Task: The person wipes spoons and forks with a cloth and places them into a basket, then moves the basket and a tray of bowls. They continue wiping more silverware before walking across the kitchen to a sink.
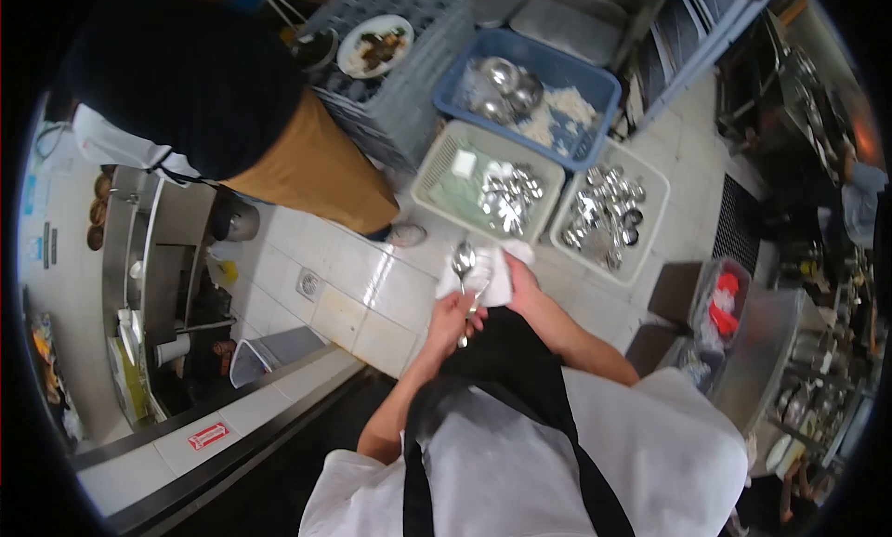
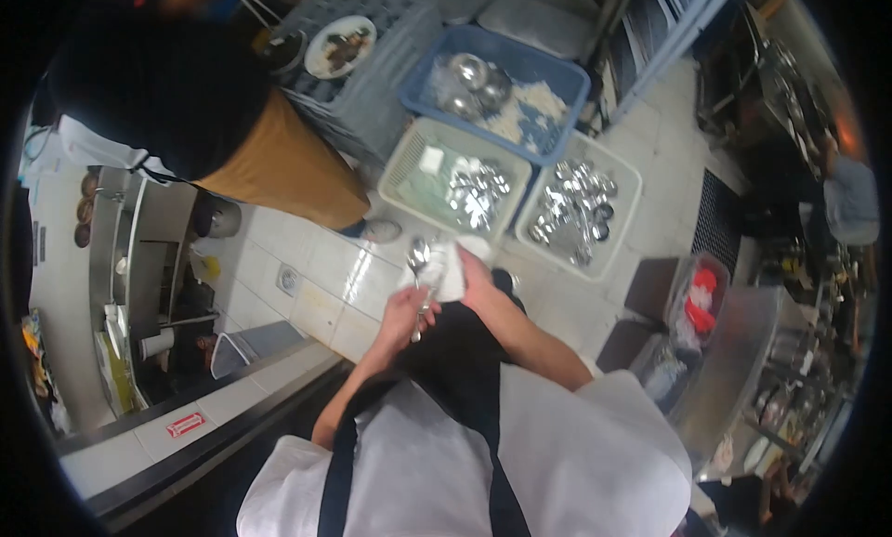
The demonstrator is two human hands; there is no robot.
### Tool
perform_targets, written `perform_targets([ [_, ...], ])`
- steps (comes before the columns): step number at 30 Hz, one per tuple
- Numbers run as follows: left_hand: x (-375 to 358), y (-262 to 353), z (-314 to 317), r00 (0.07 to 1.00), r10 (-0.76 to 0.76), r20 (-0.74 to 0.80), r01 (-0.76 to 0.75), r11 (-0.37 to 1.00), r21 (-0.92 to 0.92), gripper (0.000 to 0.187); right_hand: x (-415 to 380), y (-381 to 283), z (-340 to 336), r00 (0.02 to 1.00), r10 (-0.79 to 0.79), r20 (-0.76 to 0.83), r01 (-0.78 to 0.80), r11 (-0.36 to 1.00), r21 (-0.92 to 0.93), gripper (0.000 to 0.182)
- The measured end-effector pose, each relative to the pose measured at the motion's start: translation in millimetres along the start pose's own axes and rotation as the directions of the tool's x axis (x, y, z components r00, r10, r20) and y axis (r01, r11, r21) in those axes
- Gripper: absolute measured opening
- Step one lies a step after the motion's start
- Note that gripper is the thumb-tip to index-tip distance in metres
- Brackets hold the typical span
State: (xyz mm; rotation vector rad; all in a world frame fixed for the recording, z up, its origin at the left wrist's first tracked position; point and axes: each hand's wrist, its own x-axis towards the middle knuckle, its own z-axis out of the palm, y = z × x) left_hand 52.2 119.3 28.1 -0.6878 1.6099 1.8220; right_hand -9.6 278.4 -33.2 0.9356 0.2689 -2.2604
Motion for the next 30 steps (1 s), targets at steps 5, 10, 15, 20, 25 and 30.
perform_targets([
  [5, -2.5, -9.2, -9.7, 0.996, -0.076, 0.047, 0.073, 0.995, 0.071, 0.025, 21.7, 0.5, -36.0, 0.994, -0.111, 0.016, 0.111, 0.994, 0.006, 0.04],
  [10, -2.5, -15.3, -12.1, 0.995, 0.024, -0.094, -0.014, 0.994, 0.104, 0.03, -3.9, 26.0, -25.1, 0.998, 0.065, 0.017, -0.059, 0.972, -0.226, 0.037],
  [15, -6.2, -23.1, -34.1, 1.0, 0.004, -0.015, -0.003, 0.998, 0.067, 0.028, -9.0, 30.1, -9.5, 0.995, 0.027, -0.092, -0.041, 0.988, -0.151, 0.039],
  [20, 10.7, -27.4, -36.0, 1.0, 0.017, 0.011, -0.018, 0.992, 0.129, 0.028, 16.8, 46.5, -44.5, 0.984, 0.18, -0.006, -0.171, 0.922, -0.346, 0.035],
  [25, 33.5, -26.6, -33.2, 0.994, 0.079, -0.081, -0.066, 0.986, 0.154, 0.03, 71.1, 22.6, -56.4, 0.993, 0.025, -0.117, -0.07, 0.916, -0.396, 0.031],
  [30, 30.3, -18.1, -66.6, 0.992, 0.08, -0.095, -0.087, 0.993, -0.074, 0.033, 144.3, -26.3, -72.9, 0.897, -0.326, -0.299, 0.192, 0.896, -0.399, 0.033],
])
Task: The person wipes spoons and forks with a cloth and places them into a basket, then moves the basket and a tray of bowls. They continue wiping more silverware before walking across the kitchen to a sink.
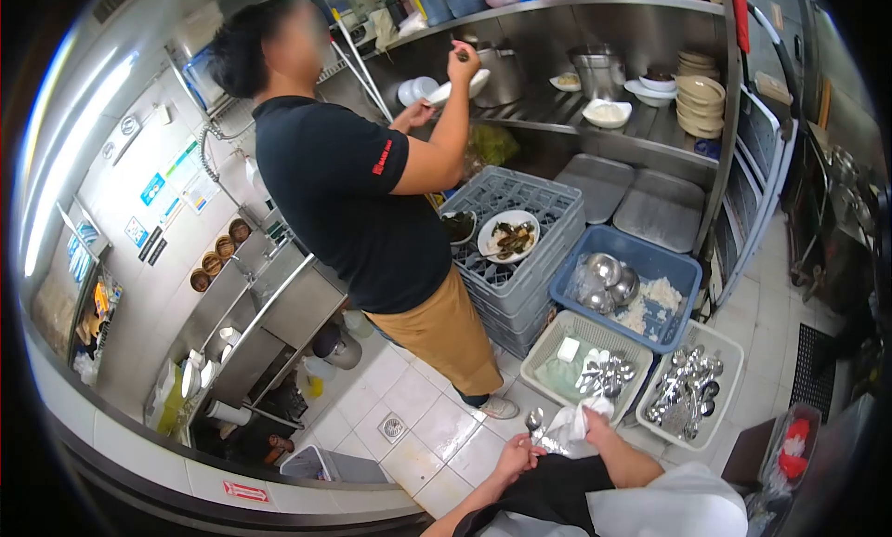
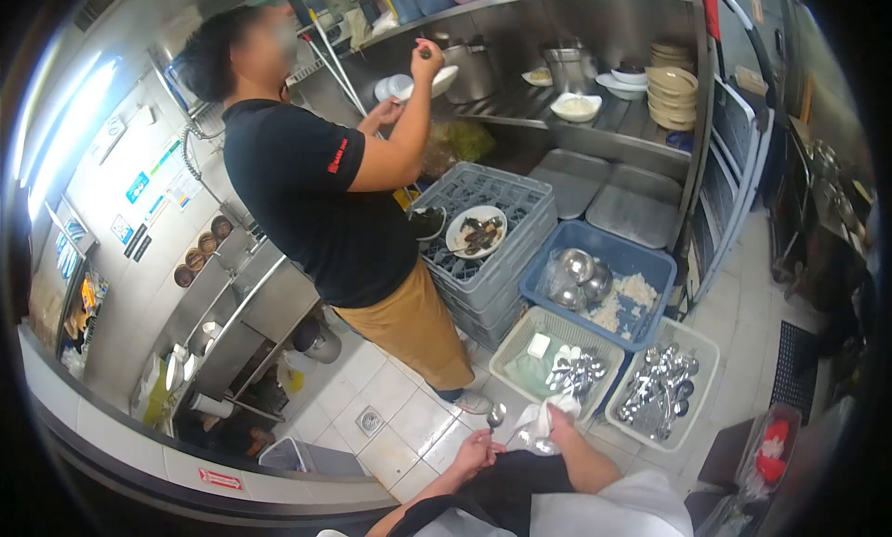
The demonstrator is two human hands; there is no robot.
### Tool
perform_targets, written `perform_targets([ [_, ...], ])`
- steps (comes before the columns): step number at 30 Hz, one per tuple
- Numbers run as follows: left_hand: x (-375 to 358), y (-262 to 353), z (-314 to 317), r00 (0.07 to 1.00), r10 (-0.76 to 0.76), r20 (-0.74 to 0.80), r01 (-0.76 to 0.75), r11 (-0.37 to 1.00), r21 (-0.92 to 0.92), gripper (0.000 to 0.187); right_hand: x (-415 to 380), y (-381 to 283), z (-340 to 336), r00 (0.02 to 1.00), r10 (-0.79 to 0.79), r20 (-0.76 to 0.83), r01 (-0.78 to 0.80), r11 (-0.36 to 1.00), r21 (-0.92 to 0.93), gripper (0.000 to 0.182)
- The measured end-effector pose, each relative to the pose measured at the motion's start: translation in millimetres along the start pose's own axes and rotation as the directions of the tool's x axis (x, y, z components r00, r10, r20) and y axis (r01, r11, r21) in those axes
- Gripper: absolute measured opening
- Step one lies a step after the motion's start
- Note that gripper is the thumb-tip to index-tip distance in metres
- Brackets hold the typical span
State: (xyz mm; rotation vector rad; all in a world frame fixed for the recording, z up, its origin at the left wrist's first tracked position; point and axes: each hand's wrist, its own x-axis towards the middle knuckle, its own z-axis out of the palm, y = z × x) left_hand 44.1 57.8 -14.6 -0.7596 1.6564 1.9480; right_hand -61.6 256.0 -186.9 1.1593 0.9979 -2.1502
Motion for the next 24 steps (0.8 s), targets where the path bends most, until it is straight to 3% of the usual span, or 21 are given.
perform_targets([
  [2, -6.8, 7.0, -18.5, 0.997, 0.003, -0.08, -0.009, 0.997, -0.071, 0.029, 28.3, 13.0, -22.2, 0.965, 0.125, 0.231, -0.1, 0.988, -0.117, 0.031],
  [3, -3.8, 5.1, -30.8, 0.996, 0.015, -0.09, -0.021, 0.997, -0.068, 0.024, 16.3, 14.2, -20.9, 0.967, 0.115, 0.227, -0.091, 0.989, -0.113, 0.031],
  [5, -1.1, 4.6, -40.6, 0.993, 0.03, -0.113, -0.039, 0.996, -0.077, 0.021, -33.0, 14.0, -1.9, 0.801, 0.268, 0.536, -0.265, 0.961, -0.084, 0.035],
  [7, -19.1, 15.8, -43.9, 0.994, 0.005, -0.106, -0.006, 1.0, -0.004, 0.018, -111.9, 6.9, 39.4, 0.74, 0.263, 0.619, -0.197, 0.965, -0.174, 0.037],
  [8, -26.5, 15.3, -41.6, 0.996, 0.002, -0.089, -0.003, 1.0, -0.013, 0.018, -112.6, 20.9, 47.7, 0.732, 0.265, 0.627, -0.202, 0.964, -0.171, 0.035],
  [10, -24.4, 9.5, -29.3, 0.983, 0.028, 0.179, -0.037, 0.998, 0.051, 0.019, -170.9, 17.4, 84.7, 0.86, 0.226, 0.456, -0.011, 0.904, -0.427, 0.038],
  [11, -16.8, -1.6, -20.4, 0.989, 0.041, 0.141, -0.042, 0.999, -0.001, 0.02, -168.7, 19.0, 88.8, 0.909, 0.085, 0.408, 0.071, 0.934, -0.351, 0.041],
  [12, -12.9, -0.3, -16.9, 0.978, 0.007, 0.209, -0.015, 0.999, 0.036, 0.02, -162.5, 20.1, 87.7, 0.94, -0.058, 0.336, 0.159, 0.946, -0.281, 0.044],
  [14, -9.4, 11.3, -5.7, 0.965, 0.092, 0.245, -0.033, 0.971, -0.235, 0.02, -158.6, 20.0, 92.7, 0.907, -0.365, 0.211, 0.396, 0.909, -0.131, 0.044],
  [15, -5.7, 10.3, 4.1, 0.958, 0.096, 0.27, -0.021, 0.963, -0.267, 0.02, -156.1, 20.1, 94.3, 0.904, -0.423, 0.064, 0.427, 0.901, -0.081, 0.043],
  [16, -2.7, 11.0, 10.2, 0.962, 0.086, 0.26, -0.041, 0.984, -0.175, 0.02, -160.5, 12.3, 89.4, 0.897, -0.441, 0.043, 0.443, 0.891, -0.099, 0.043],
  [17, 1.0, 15.0, 13.7, 0.964, 0.08, 0.253, -0.065, 0.996, -0.067, 0.02, -165.9, 5.3, 86.3, 0.92, -0.385, 0.065, 0.387, 0.922, -0.005, 0.047],
  [18, 0.4, 19.8, 11.8, 0.953, 0.071, 0.294, -0.057, 0.997, -0.054, 0.02, -173.9, 3.4, 85.4, 0.938, -0.335, 0.084, 0.326, 0.939, 0.106, 0.051],
  [19, -4.9, 23.1, 10.8, 0.937, 0.105, 0.334, -0.071, 0.991, -0.113, 0.02, -184.7, -10.1, 81.3, 0.923, -0.373, 0.097, 0.377, 0.926, -0.018, 0.047],
  [20, -12.6, 28.2, 16.4, 0.905, 0.128, 0.405, -0.067, 0.985, -0.16, 0.021, -178.6, -8.9, 76.6, 0.919, -0.39, 0.053, 0.391, 0.92, -0.028, 0.045],
  [21, -23.5, 35.4, 17.3, 0.908, 0.075, 0.412, -0.056, 0.997, -0.057, 0.021, -166.9, -16.0, 68.4, 0.9, -0.436, -0.032, 0.435, 0.9, -0.022, 0.043],
  [22, -26.8, 41.5, 18.9, 0.902, 0.041, 0.43, -0.067, 0.997, 0.046, 0.021, -150.2, -18.8, 54.4, 0.758, -0.628, -0.177, 0.597, 0.776, -0.203, 0.039],
  [24, -22.9, 27.2, 8.8, 0.881, -0.036, 0.471, -0.033, 0.99, 0.137, 0.026, -147.6, -32.0, 31.1, 0.728, -0.632, -0.264, 0.621, 0.772, -0.135, 0.035],
])
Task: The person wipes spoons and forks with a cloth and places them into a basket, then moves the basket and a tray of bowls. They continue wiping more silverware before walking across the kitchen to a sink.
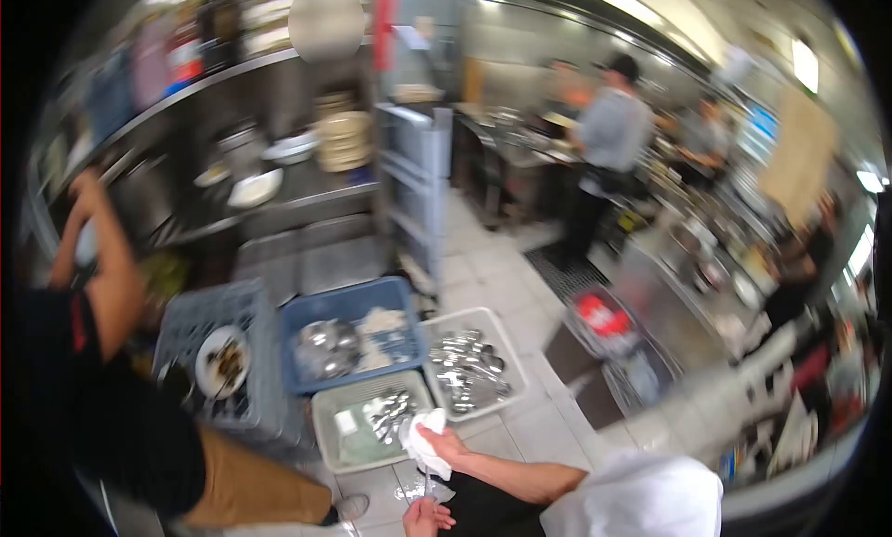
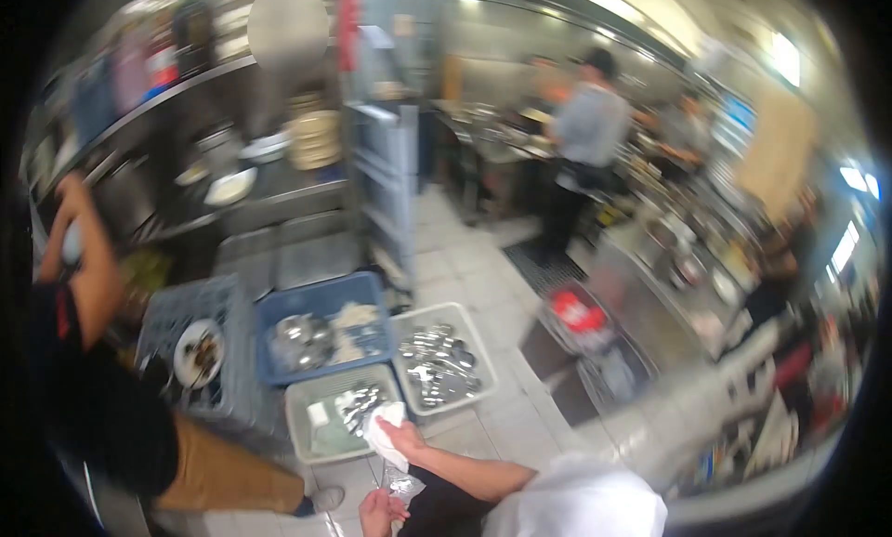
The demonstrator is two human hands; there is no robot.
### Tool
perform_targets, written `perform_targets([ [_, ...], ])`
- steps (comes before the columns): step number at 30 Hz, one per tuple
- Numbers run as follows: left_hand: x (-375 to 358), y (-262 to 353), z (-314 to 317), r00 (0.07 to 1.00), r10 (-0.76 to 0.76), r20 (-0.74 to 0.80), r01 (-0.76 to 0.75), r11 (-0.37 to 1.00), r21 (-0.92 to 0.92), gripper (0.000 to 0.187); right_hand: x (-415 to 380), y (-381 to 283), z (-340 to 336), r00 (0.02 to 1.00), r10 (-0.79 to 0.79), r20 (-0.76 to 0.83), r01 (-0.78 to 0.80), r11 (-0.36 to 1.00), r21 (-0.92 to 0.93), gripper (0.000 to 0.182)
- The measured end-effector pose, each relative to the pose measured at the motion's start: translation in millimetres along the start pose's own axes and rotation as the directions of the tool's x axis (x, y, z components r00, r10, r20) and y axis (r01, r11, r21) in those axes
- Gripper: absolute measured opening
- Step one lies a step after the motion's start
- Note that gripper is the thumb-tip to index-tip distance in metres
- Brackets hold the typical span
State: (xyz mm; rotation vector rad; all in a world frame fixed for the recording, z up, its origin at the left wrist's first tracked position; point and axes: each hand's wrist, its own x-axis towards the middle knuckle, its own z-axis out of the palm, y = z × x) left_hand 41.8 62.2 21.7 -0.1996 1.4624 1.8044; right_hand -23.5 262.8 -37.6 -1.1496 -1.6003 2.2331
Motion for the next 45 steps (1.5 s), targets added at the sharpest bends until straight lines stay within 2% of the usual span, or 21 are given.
perform_targets([
  [4, -35.0, 25.3, 35.3, 0.993, 0.103, -0.054, -0.084, 0.956, 0.283, 0.028, -15.2, -10.5, -21.7, 0.992, 0.121, -0.02, -0.113, 0.968, 0.226, 0.043],
  [10, -16.6, 23.8, 69.7, 1.0, 0.016, -0.015, -0.01, 0.941, 0.339, 0.029, -8.8, -13.8, -67.0, 0.938, 0.33, 0.103, -0.344, 0.862, 0.371, 0.037],
  [13, 6.5, 32.4, 80.9, 0.996, -0.076, -0.043, 0.086, 0.95, 0.299, 0.03, 8.5, 7.0, -93.2, 0.737, 0.394, 0.549, -0.672, 0.505, 0.541, 0.037],
  [16, 45.9, 13.2, 76.9, 0.967, -0.164, -0.195, 0.208, 0.949, 0.237, 0.029, 19.6, 36.7, -102.9, 0.695, 0.429, 0.577, -0.719, 0.429, 0.547, 0.041],
  [17, 72.7, -6.0, 59.0, 0.995, -0.089, -0.055, 0.103, 0.916, 0.388, 0.029, 25.0, 58.6, -107.3, 0.658, 0.505, 0.558, -0.752, 0.412, 0.514, 0.044],
  [18, 59.8, -3.3, 59.5, 0.998, -0.05, 0.034, 0.026, 0.862, 0.506, 0.031, 9.4, 48.1, -115.3, 0.542, 0.461, 0.703, -0.84, 0.323, 0.436, 0.047],
  [20, 62.1, -24.9, 76.4, 0.993, -0.05, -0.111, 0.112, 0.732, 0.672, 0.039, -13.7, 47.8, -121.5, 0.162, 0.23, 0.96, -0.924, 0.377, 0.066, 0.05],
  [21, 60.1, -31.9, 70.1, 0.992, -0.085, -0.094, 0.127, 0.679, 0.724, 0.038, -21.6, 66.2, -119.8, 0.105, 0.276, 0.955, -0.962, 0.273, 0.027, 0.056],
  [23, 52.1, -33.5, 69.3, 0.964, -0.178, -0.196, 0.257, 0.807, 0.532, 0.03, -17.0, 68.4, -113.0, 0.124, 0.561, 0.818, -0.964, 0.263, -0.034, 0.048],
  [24, 47.5, -22.7, 71.6, 0.958, -0.211, -0.192, 0.282, 0.805, 0.522, 0.024, -20.6, 30.2, -102.2, 0.249, 0.775, 0.581, -0.926, 0.366, -0.091, 0.039],
  [26, 64.2, -34.3, 55.2, 0.903, -0.423, 0.073, 0.341, 0.811, 0.475, 0.018, 8.2, 58.3, -99.8, 0.334, 0.753, 0.567, -0.812, 0.536, -0.233, 0.032],
  [28, 81.0, -42.4, 50.2, 0.87, -0.483, 0.098, 0.388, 0.795, 0.466, 0.033, 45.1, 92.5, -87.2, 0.649, 0.561, 0.514, -0.499, 0.824, -0.27, 0.035],
  [29, 73.9, -47.2, 44.8, 0.883, -0.464, 0.074, 0.403, 0.827, 0.392, 0.039, 72.9, 159.9, -84.9, 0.69, 0.629, 0.358, -0.439, 0.757, -0.484, 0.046],
  [30, 81.2, -54.9, 34.0, 0.896, -0.442, 0.038, 0.408, 0.856, 0.319, 0.044, 87.0, 117.6, -66.1, 0.809, 0.552, 0.201, -0.354, 0.731, -0.583, 0.054],
  [32, 81.9, -68.2, 12.6, 0.897, -0.44, -0.049, 0.436, 0.861, 0.263, 0.047, 126.2, 135.6, -51.1, 0.832, 0.511, 0.216, -0.414, 0.831, -0.371, 0.049],
  [34, 88.5, -69.2, 3.6, 0.866, -0.467, -0.179, 0.493, 0.857, 0.147, 0.046, 150.6, 118.5, -50.8, 0.922, 0.344, 0.179, -0.25, 0.88, -0.405, 0.045],
  [38, 110.2, -66.2, -9.9, 0.817, -0.558, -0.148, 0.576, 0.802, 0.155, 0.042, 128.9, 107.2, -104.1, 0.852, 0.427, 0.302, -0.344, 0.893, -0.291, 0.043],
  [40, 118.4, -76.1, -13.2, 0.839, -0.486, -0.247, 0.53, 0.833, 0.161, 0.048, 105.7, 32.7, -139.2, 0.587, 0.714, 0.381, -0.648, 0.697, -0.307, 0.044],
  [42, 117.2, -136.9, -31.5, 0.752, -0.428, -0.501, 0.602, 0.756, 0.258, 0.06, 89.9, -40.0, -185.5, 0.46, 0.746, 0.482, -0.698, 0.639, -0.323, 0.049],
  [43, 104.7, -195.1, -48.9, 0.822, -0.157, -0.547, 0.557, 0.421, 0.716, 0.066, 81.9, -87.3, -210.2, 0.484, 0.739, 0.468, -0.64, 0.664, -0.386, 0.053],
  [45, 89.6, -212.5, -29.1, 0.72, -0.477, -0.504, 0.663, 0.262, 0.701, 0.065, 77.3, -193.6, -255.2, 0.442, 0.81, 0.385, -0.479, 0.576, -0.663, 0.061],
])
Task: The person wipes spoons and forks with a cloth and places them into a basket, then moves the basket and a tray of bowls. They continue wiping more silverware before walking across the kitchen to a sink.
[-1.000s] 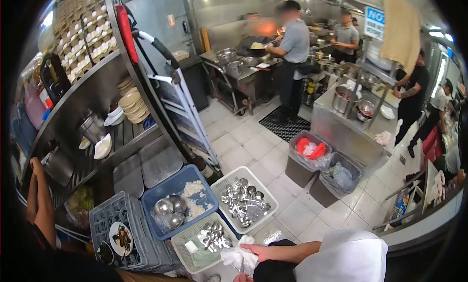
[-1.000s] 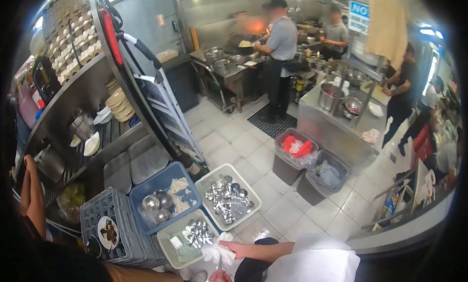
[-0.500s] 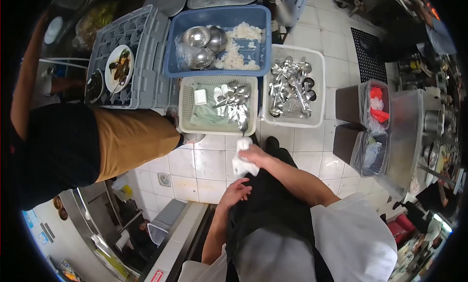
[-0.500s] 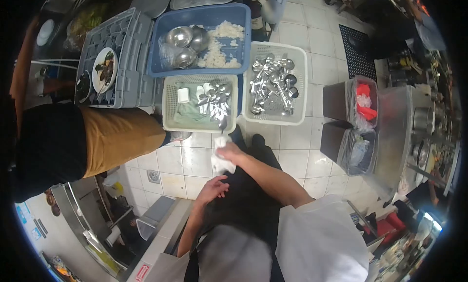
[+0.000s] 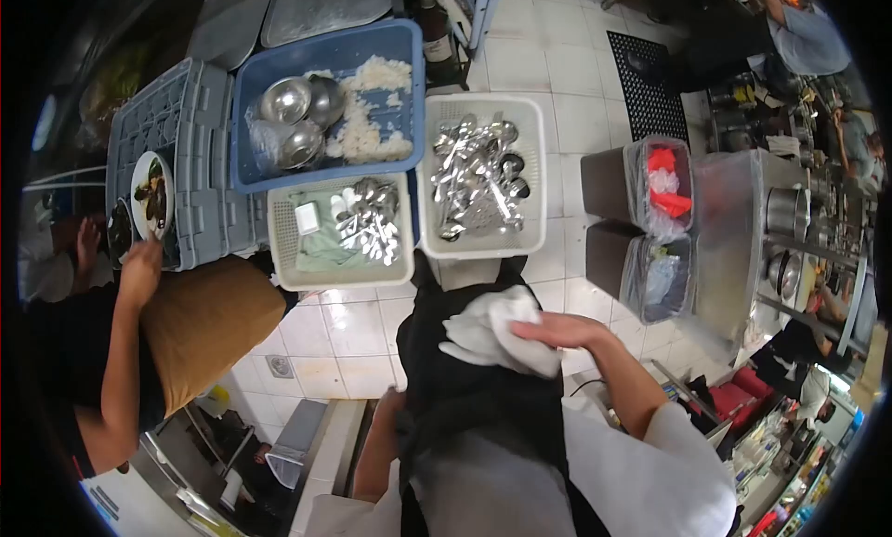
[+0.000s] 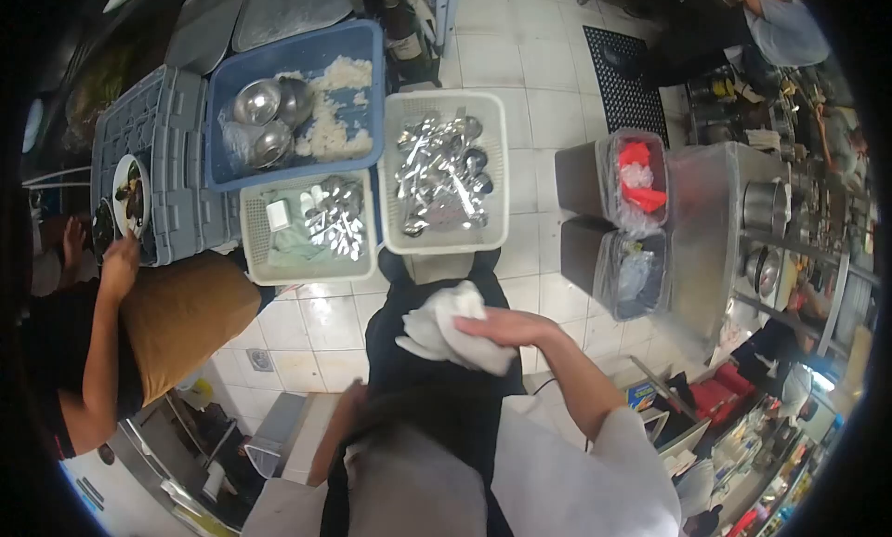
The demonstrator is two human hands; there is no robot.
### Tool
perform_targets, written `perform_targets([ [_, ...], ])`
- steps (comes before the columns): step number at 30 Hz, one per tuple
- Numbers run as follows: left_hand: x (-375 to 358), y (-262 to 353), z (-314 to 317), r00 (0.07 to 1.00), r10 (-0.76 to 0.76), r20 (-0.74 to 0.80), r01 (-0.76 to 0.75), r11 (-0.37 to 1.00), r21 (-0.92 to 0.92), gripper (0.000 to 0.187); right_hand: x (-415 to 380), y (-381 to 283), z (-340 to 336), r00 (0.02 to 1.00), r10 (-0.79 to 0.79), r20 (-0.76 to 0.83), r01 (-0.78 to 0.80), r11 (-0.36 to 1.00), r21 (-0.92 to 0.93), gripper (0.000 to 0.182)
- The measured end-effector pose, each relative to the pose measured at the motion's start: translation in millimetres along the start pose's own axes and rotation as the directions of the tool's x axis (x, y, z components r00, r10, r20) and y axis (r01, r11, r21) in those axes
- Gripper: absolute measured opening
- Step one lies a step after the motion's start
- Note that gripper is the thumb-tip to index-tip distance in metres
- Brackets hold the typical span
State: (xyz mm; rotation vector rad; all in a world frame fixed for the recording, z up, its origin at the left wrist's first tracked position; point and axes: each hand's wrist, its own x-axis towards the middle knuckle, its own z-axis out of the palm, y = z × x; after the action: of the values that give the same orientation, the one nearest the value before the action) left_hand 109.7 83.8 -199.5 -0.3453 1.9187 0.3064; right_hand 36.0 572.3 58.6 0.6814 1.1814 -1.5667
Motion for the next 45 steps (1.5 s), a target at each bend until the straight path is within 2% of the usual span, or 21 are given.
perform_targets([
  [1, -12.5, 13.1, 5.4, 0.977, -0.05, 0.207, 0.079, 0.988, -0.134, 0.064, -46.8, -11.6, -23.8, 0.992, 0.121, -0.016, -0.122, 0.969, -0.216, 0.065],
  [3, -26.3, 47.5, 21.5, 0.938, -0.054, 0.342, 0.17, 0.932, -0.321, 0.063, -114.3, 3.0, -73.7, 0.923, -0.366, 0.118, 0.385, 0.887, -0.256, 0.068],
  [5, -24.0, 102.8, 37.8, 0.935, -0.022, 0.354, 0.188, 0.876, -0.444, 0.063, -119.8, 20.3, -125.5, 0.707, -0.698, -0.114, 0.701, 0.671, 0.242, 0.067],
  [6, -17.2, 134.3, 45.2, 0.94, -0.003, 0.342, 0.184, 0.849, -0.496, 0.062, -121.7, 11.7, -144.1, 0.572, -0.778, -0.261, 0.79, 0.436, 0.431, 0.066],
  [7, -5.7, 160.9, 52.9, 0.935, 0.012, 0.356, 0.197, 0.815, -0.545, 0.062, -120.2, -4.9, -126.3, 0.73, -0.542, -0.416, 0.597, 0.21, 0.774, 0.062],
  [10, 7.2, 248.1, 60.6, 0.929, 0.038, 0.367, 0.247, 0.676, -0.695, 0.06, -50.4, 53.3, -162.0, 0.657, -0.591, -0.468, 0.749, 0.585, 0.311, 0.036],
  [11, 5.0, 279.3, 57.9, 0.944, 0.057, 0.325, 0.213, 0.647, -0.732, 0.06, -26.5, 59.4, -152.7, 0.624, -0.627, -0.468, 0.781, 0.533, 0.327, 0.036],
  [13, -2.0, 345.1, 54.2, 0.973, 0.221, -0.074, -0.206, 0.672, -0.711, 0.047, 3.2, 79.7, -144.0, 0.595, -0.665, -0.452, 0.804, 0.476, 0.358, 0.036],
  [14, -4.6, 384.2, 44.1, 0.814, 0.386, -0.435, -0.578, 0.622, -0.528, 0.035, 11.5, 92.2, -135.0, 0.634, -0.659, -0.404, 0.771, 0.496, 0.4, 0.036],
  [16, 22.9, 448.7, 36.3, 0.775, 0.405, -0.486, -0.629, 0.568, -0.53, 0.032, 7.4, 115.8, -124.2, 0.78, -0.563, -0.273, 0.616, 0.613, 0.494, 0.036],
  [19, 69.1, 532.9, 30.9, 0.618, 0.405, -0.674, -0.577, 0.816, -0.039, 0.045, -22.8, 141.7, -143.3, 0.887, -0.391, -0.244, 0.459, 0.697, 0.551, 0.036],
  [21, 70.4, 577.9, 21.4, 0.78, 0.184, -0.599, -0.25, 0.968, -0.028, 0.046, -51.6, 154.5, -165.8, 0.887, -0.305, -0.346, 0.456, 0.69, 0.562, 0.037],
  [23, 105.1, 584.8, 39.7, 0.655, 0.271, -0.706, -0.237, 0.96, 0.149, 0.042, -74.9, 161.6, -187.2, 0.854, -0.244, -0.459, 0.491, 0.668, 0.559, 0.037],
  [27, 128.3, 593.6, 41.7, 0.79, 0.196, -0.581, -0.294, 0.953, -0.079, 0.035, -95.1, 161.2, -210.5, 0.8, -0.188, -0.57, 0.534, 0.657, 0.532, 0.037],
  [31, 126.2, 582.8, 32.9, 0.677, 0.089, -0.731, -0.254, 0.96, -0.118, 0.027, -87.6, 144.2, -216.7, 0.811, -0.193, -0.553, 0.521, 0.668, 0.531, 0.038],
  [32, 121.9, 573.5, 26.7, 0.717, 0.076, -0.693, -0.542, 0.686, -0.486, 0.023, -85.4, 138.4, -217.3, 0.819, -0.195, -0.54, 0.512, 0.673, 0.533, 0.039],
  [33, 119.5, 565.0, 20.1, 0.755, 0.097, -0.649, -0.653, 0.213, -0.727, 0.02, -83.1, 131.6, -218.0, 0.828, -0.197, -0.525, 0.502, 0.678, 0.537, 0.039],
  [37, 101.1, 542.1, -13.9, 0.718, 0.065, -0.693, -0.677, 0.293, -0.675, 0.017, -89.8, 88.1, -216.6, 0.885, -0.134, -0.446, 0.394, 0.726, 0.564, 0.04],
  [41, 136.4, 531.3, -24.9, 0.697, -0.014, -0.717, -0.689, 0.261, -0.676, 0.014, -84.5, 76.8, -214.8, 0.868, -0.173, -0.465, 0.32, 0.911, 0.258, 0.041],
  [43, 156.9, 520.2, -30.8, 0.139, 0.125, -0.982, -0.795, 0.606, -0.035, 0.014, -64.9, 115.1, -215.0, 0.834, -0.203, -0.512, 0.361, 0.904, 0.23, 0.04],
  [45, 113.8, 528.5, -44.2, 0.228, 0.054, -0.972, -0.817, 0.554, -0.161, 0.013, -49.6, 144.2, -216.2, 0.761, -0.336, -0.555, 0.504, 0.845, 0.178, 0.037],
])
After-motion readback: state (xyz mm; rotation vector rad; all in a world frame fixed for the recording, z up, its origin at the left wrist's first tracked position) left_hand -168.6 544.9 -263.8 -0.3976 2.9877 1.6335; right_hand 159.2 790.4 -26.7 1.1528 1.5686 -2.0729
